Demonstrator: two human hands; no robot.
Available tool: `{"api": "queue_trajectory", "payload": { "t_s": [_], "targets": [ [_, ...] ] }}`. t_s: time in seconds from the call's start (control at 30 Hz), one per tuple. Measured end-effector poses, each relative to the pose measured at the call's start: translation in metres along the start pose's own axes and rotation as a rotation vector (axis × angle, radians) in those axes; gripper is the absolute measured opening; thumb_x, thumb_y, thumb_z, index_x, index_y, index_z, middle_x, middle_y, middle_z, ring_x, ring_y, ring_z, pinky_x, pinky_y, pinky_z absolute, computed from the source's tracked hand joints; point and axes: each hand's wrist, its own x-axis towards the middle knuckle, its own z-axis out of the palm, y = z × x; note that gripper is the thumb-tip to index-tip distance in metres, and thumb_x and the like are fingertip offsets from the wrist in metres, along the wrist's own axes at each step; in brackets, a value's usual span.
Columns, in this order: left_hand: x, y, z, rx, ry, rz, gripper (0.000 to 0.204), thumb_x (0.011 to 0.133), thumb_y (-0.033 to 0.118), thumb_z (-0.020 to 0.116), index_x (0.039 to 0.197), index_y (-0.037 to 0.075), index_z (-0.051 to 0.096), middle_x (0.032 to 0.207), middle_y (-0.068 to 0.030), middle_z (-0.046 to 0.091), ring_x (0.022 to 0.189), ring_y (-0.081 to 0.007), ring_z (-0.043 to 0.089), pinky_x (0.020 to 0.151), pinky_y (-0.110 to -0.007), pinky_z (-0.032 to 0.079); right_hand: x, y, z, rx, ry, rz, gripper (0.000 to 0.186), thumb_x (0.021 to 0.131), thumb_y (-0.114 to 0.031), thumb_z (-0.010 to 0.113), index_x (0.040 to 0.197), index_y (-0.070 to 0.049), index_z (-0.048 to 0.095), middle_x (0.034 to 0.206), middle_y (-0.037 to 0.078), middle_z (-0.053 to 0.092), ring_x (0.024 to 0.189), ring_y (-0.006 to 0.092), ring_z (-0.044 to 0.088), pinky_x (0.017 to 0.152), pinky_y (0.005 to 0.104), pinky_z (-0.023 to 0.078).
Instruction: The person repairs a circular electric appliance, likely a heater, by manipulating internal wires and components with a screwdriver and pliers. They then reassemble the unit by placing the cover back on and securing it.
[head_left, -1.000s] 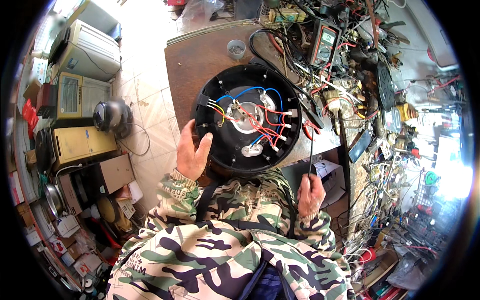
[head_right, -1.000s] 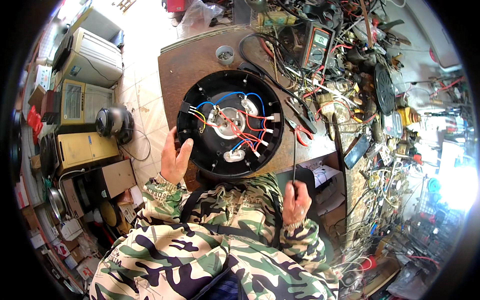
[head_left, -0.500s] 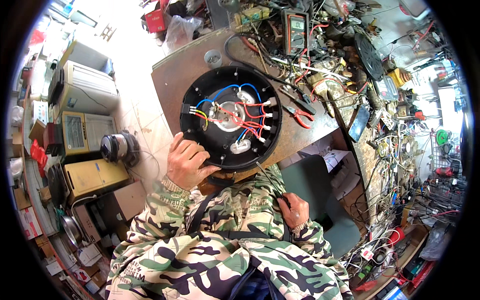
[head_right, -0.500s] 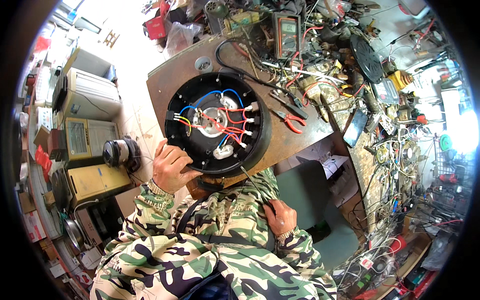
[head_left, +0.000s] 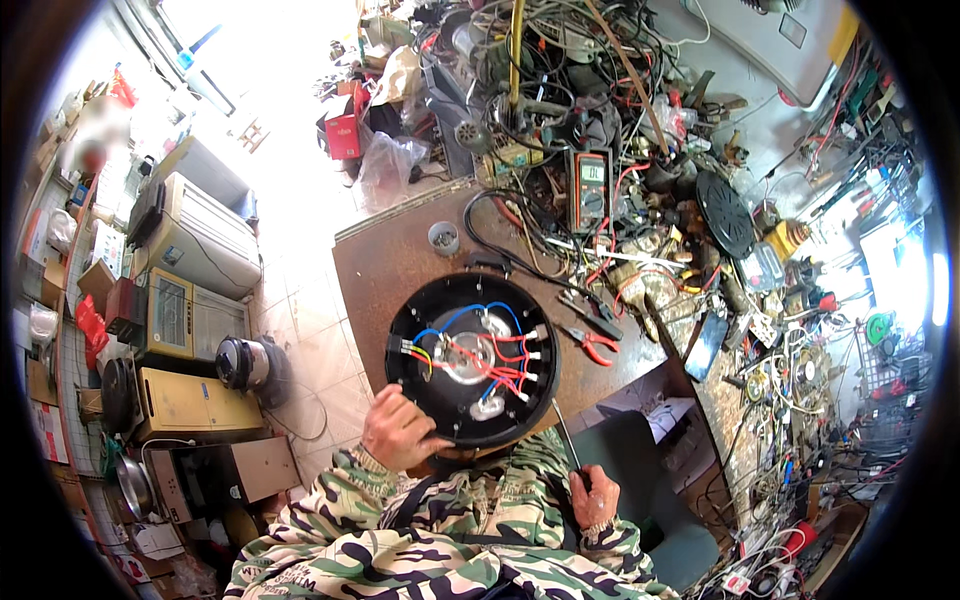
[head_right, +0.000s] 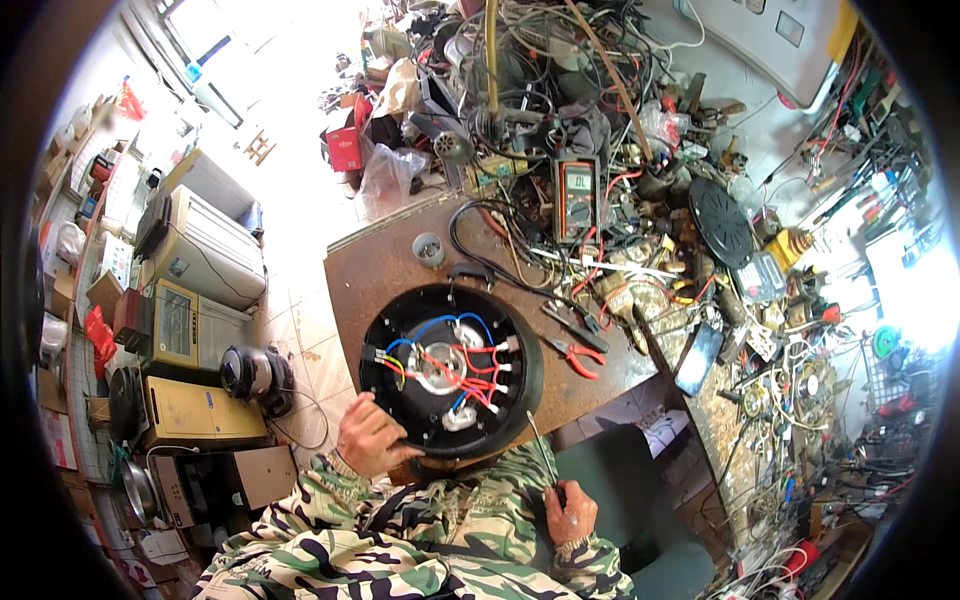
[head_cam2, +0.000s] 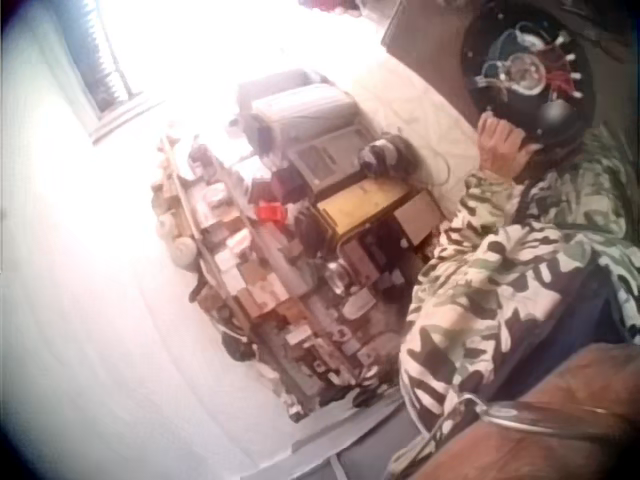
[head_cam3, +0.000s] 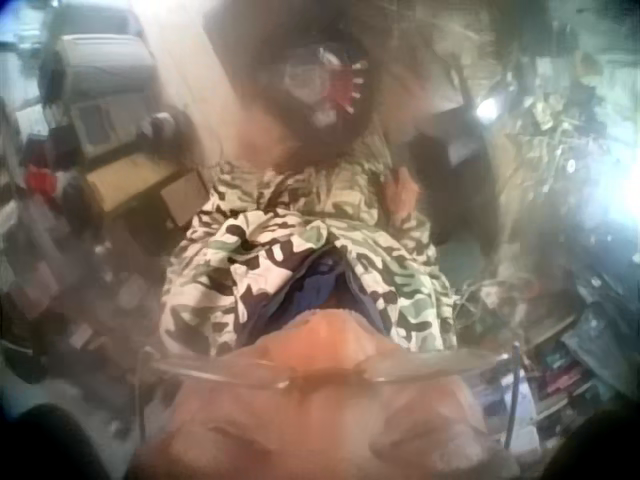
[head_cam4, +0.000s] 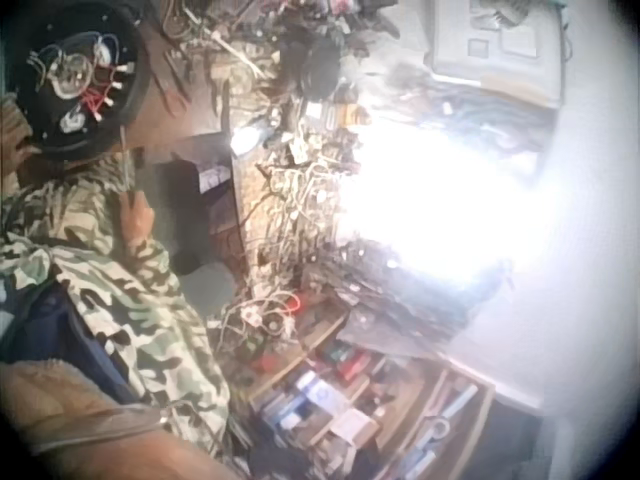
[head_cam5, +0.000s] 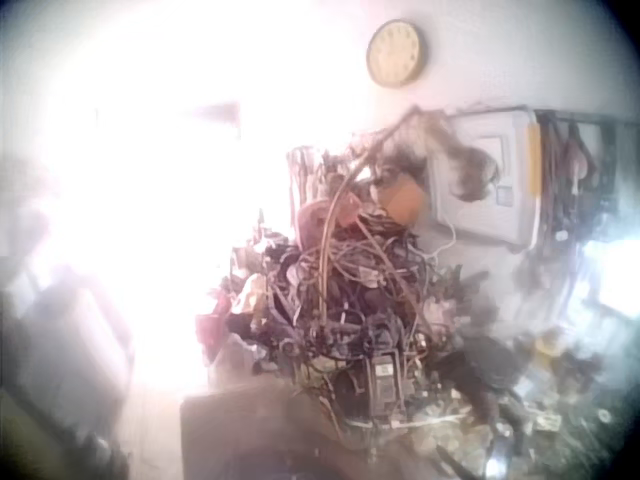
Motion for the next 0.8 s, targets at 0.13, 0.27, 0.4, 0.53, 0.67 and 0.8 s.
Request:
{"api": "queue_trajectory", "payload": {
  "t_s": [0.13, 0.27, 0.4, 0.53, 0.67, 0.8],
  "targets": [
    [-0.003, 0.023, -0.002, -0.036, 0.024, -0.037, 0.033, 0.062, 0.035, 0.093, 0.073, 0.011, 0.073, 0.075, -0.0017, 0.061, 0.081, -0.0242, 0.061, 0.086, -0.043, 0.050, 0.011, -0.004, 0.000, 0.078, 0.047, 0.103, 0.019, 0.093, -0.013, 0.076, 0.100, 0.003, 0.068, 0.080, 0.024, 0.071, 0.073, 0.0411, 0.073, 0.067, 0.0446, 0.056],
    [-0.025, 0.040, 0.001, -0.024, 0.022, -0.108, 0.032, 0.064, 0.036, 0.093, 0.073, 0.013, 0.072, 0.075, 0.0004, 0.061, 0.080, -0.0227, 0.061, 0.083, -0.042, 0.049, 0.023, -0.004, -0.001, 0.072, 0.032, 0.105, 0.021, 0.094, -0.014, 0.076, 0.100, 0.004, 0.068, 0.078, 0.024, 0.071, 0.072, 0.0411, 0.072, 0.066, 0.0444, 0.056],
    [-0.051, 0.055, 0.009, 0.015, 0.052, -0.169, 0.033, 0.066, 0.039, 0.092, 0.075, 0.014, 0.073, 0.075, 0.0002, 0.061, 0.078, -0.0229, 0.059, 0.080, -0.041, 0.046, 0.033, -0.001, 0.000, 0.059, -0.022, 0.079, 0.020, 0.094, -0.015, 0.076, 0.100, 0.002, 0.068, 0.078, 0.023, 0.071, 0.072, 0.0408, 0.073, 0.065, 0.0443, 0.055],
    [-0.056, 0.057, 0.009, 0.065, 0.105, -0.210, 0.034, 0.072, 0.042, 0.090, 0.074, 0.015, 0.072, 0.075, -0.0004, 0.060, 0.077, -0.0236, 0.058, 0.078, -0.041, 0.045, 0.040, -0.006, -0.001, 0.069, -0.067, 0.049, 0.020, 0.094, -0.015, 0.076, 0.100, 0.002, 0.068, 0.079, 0.023, 0.072, 0.073, 0.0409, 0.073, 0.065, 0.0440, 0.056],
    [-0.043, 0.062, 0.012, 0.094, 0.147, -0.257, 0.036, 0.073, 0.044, 0.090, 0.070, 0.015, 0.068, 0.073, -0.0011, 0.056, 0.075, -0.0246, 0.057, 0.076, -0.041, 0.044, 0.053, -0.013, -0.008, 0.072, -0.081, 0.001, 0.020, 0.093, -0.015, 0.077, 0.101, 0.001, 0.069, 0.079, 0.022, 0.072, 0.072, 0.0382, 0.073, 0.065, 0.0418, 0.056],
    [-0.024, 0.069, 0.020, 0.115, 0.173, -0.294, 0.037, 0.072, 0.042, 0.091, 0.069, 0.015, 0.066, 0.071, -0.0019, 0.053, 0.074, -0.0259, 0.056, 0.072, -0.042, 0.042, 0.059, -0.016, -0.014, 0.087, -0.051, -0.035, 0.019, 0.094, -0.014, 0.076, 0.102, 0.002, 0.069, 0.078, 0.019, 0.072, 0.069, 0.0334, 0.073, 0.063, 0.0388, 0.055]
  ]
}}
